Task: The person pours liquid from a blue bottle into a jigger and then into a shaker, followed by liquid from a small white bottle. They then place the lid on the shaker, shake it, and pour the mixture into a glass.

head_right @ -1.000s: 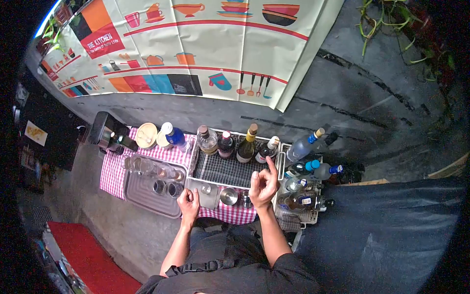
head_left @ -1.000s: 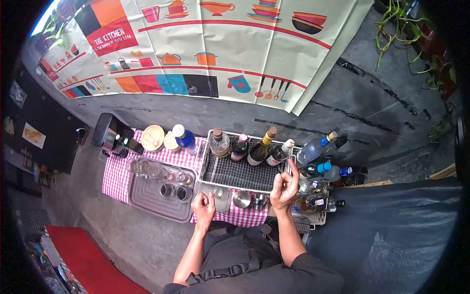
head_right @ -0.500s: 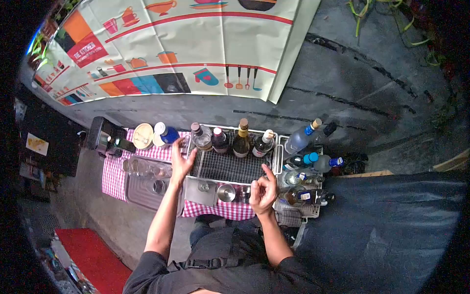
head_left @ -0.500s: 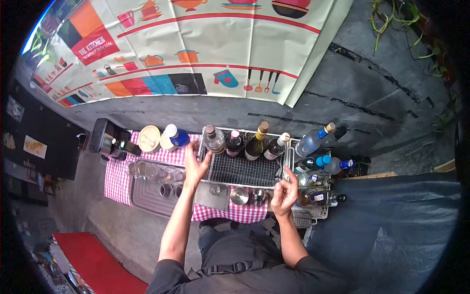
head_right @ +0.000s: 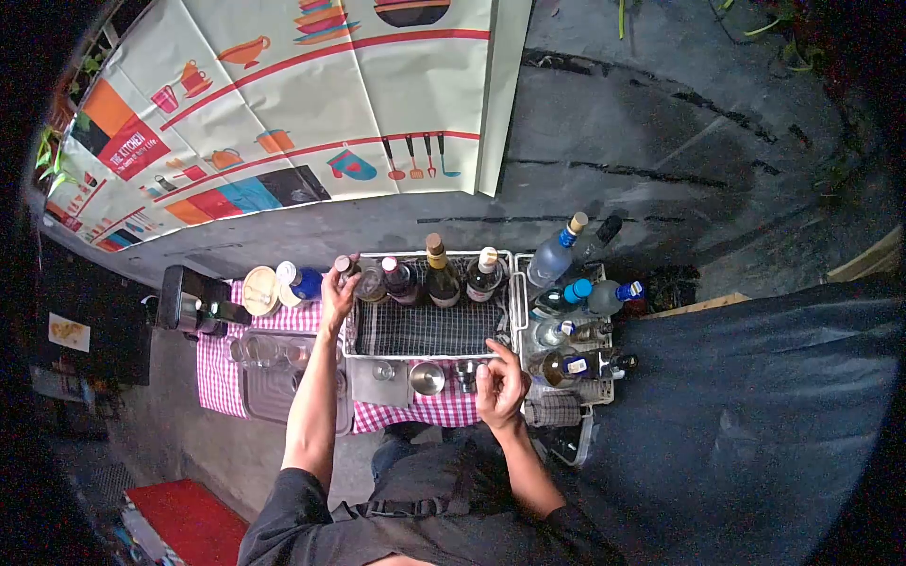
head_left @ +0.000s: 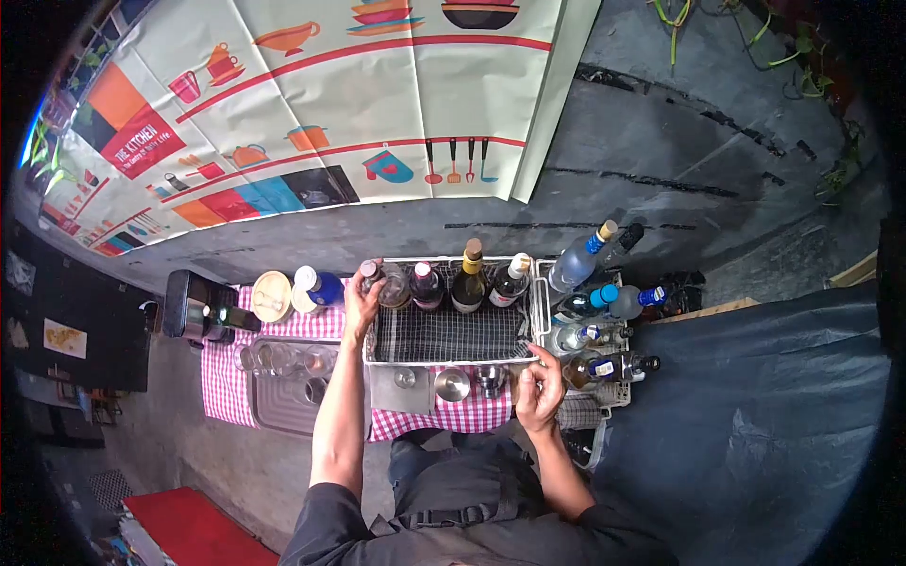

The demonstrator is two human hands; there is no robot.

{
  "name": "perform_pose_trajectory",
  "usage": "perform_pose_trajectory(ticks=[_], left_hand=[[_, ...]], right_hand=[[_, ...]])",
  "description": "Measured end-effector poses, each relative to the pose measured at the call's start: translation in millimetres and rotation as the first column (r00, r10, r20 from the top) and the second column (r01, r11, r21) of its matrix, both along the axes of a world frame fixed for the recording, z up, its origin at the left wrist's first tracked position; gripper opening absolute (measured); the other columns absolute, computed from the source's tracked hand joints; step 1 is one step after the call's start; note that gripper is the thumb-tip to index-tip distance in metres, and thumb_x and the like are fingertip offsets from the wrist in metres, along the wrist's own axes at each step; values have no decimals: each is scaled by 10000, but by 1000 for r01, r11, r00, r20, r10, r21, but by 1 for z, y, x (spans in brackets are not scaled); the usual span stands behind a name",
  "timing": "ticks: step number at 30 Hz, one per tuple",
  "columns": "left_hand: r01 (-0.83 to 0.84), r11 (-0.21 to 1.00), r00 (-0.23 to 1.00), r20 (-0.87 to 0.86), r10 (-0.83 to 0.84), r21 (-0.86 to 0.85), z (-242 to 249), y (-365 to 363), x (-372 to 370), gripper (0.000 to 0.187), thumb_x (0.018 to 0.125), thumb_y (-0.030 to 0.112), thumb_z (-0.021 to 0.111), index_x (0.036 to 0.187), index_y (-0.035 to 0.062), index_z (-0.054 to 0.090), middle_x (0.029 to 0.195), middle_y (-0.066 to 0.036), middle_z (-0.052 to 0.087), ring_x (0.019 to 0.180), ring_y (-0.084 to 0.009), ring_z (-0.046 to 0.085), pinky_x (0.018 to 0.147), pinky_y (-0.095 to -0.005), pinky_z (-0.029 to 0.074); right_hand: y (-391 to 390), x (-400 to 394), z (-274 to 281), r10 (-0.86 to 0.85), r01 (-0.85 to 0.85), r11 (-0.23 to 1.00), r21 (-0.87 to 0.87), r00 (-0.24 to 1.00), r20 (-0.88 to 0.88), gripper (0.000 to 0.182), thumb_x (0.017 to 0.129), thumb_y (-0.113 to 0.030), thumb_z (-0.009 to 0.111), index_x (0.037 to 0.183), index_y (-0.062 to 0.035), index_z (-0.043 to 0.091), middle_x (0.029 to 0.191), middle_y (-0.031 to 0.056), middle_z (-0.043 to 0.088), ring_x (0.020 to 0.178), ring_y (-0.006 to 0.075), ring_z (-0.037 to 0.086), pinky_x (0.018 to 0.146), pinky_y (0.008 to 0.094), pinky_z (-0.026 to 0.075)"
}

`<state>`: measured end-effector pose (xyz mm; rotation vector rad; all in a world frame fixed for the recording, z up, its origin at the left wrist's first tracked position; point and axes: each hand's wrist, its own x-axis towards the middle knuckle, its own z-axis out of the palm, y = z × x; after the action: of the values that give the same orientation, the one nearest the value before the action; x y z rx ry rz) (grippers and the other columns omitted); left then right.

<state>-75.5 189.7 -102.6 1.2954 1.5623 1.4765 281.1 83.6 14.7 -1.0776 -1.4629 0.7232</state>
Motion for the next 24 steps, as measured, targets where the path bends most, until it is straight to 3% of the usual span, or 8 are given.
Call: perform_pose_trajectory(ticks=[6, 10, 14, 16, 18, 19, 22, 24], left_hand=[[-48, 999, 996, 77, 49, -14, 53, -27, 0, 386, 904, -15, 664, 1289, 3, 649, 1229, -95, 702, 1102, -165, 641, 991, -326, 501], [-90, 995, 993, 75, 87, 38, 99, -60, -3, 347, 913, -26, 654, 1257, 19, 656, 1278, -96, 690, 1160, -177, 632, 1020, -354, 491], [-123, 985, 983, -121, 138, 122, 149, -111, 15, 338, 871, -15, 691, 1208, 11, 677, 1202, -115, 728, 1221, -206, 618, 1083, -392, 449], [-182, 977, 965, -172, 200, 113, 166, -140, 37, 347, 813, -27, 722, 1158, 7, 706, 1155, -121, 736, 1151, -221, 654, 1040, -373, 472], [-196, 979, 978, -62, 199, 47, 183, -166, 63, 363, 777, -38, 734, 1137, 4, 718, 1110, -114, 732, 1073, -217, 674, 989, -353, 498], [-185, 981, 979, -72, 189, 63, 182, -177, 72, 373, 767, -38, 740, 1137, 4, 720, 1093, -111, 728, 1049, -213, 675, 965, -348, 506], [-184, 982, 982, -43, 186, 40, 181, -204, 96, 410, 725, -7, 784, 1131, 21, 735, 1047, -96, 733, 988, -204, 673, 905, -338, 514], [-187, 982, 966, -178, 188, 26, 178, -221, 103, 422, 701, 41, 816, 1118, 41, 749, 1002, -78, 742, 931, -206, 658, 880, -343, 507]], right_hand=[[-7, -12, -8, 64, -66, 997, -40, 997, -47, 334, 981, -135, 604, 1262, 45, 587, 574, -27, 469, 498, 49, 421, 483, 239, 332], [-6, -33, -12, 268, -256, 942, -217, 963, 28, 373, 942, -171, 690, 1263, -5, 595, 629, -8, 562, 517, 71, 483, 478, 249, 383], [-2, -70, -27, 469, -428, 872, -237, 869, 157, 829, 806, -286, 855, 1452, -6, 416, 1130, 146, 600, 888, 223, 628, 772, 376, 561], [-3, -84, -27, 590, -520, 784, -337, 794, 147, 1160, 666, -319, 946, 1547, -9, 258, 1458, 235, 410, 1155, 335, 591, 985, 444, 526], [-9, -100, -27, 529, -502, 849, -166, 790, 311, 1254, 579, -290, 987, 1560, -45, 245, 1568, 218, 318, 1332, 365, 512, 1061, 454, 495], [-13, -104, -26, 545, -514, 838, -181, 801, 250, 1282, 543, -310, 1001, 1552, -40, 258, 1567, 219, 347, 1385, 385, 468, 1130, 473, 442], [-33, -102, -32, 621, -589, 770, -245, 780, 76, 1156, 600, -316, 983, 1511, -37, 327, 1452, 247, 480, 1315, 405, 534, 1099, 490, 464], [-51, -94, -50, 651, -623, 730, -282, 759, 7, 1112, 576, -265, 1001, 1470, -30, 383, 1378, 180, 570, 1272, 330, 577, 1077, 461, 477]])
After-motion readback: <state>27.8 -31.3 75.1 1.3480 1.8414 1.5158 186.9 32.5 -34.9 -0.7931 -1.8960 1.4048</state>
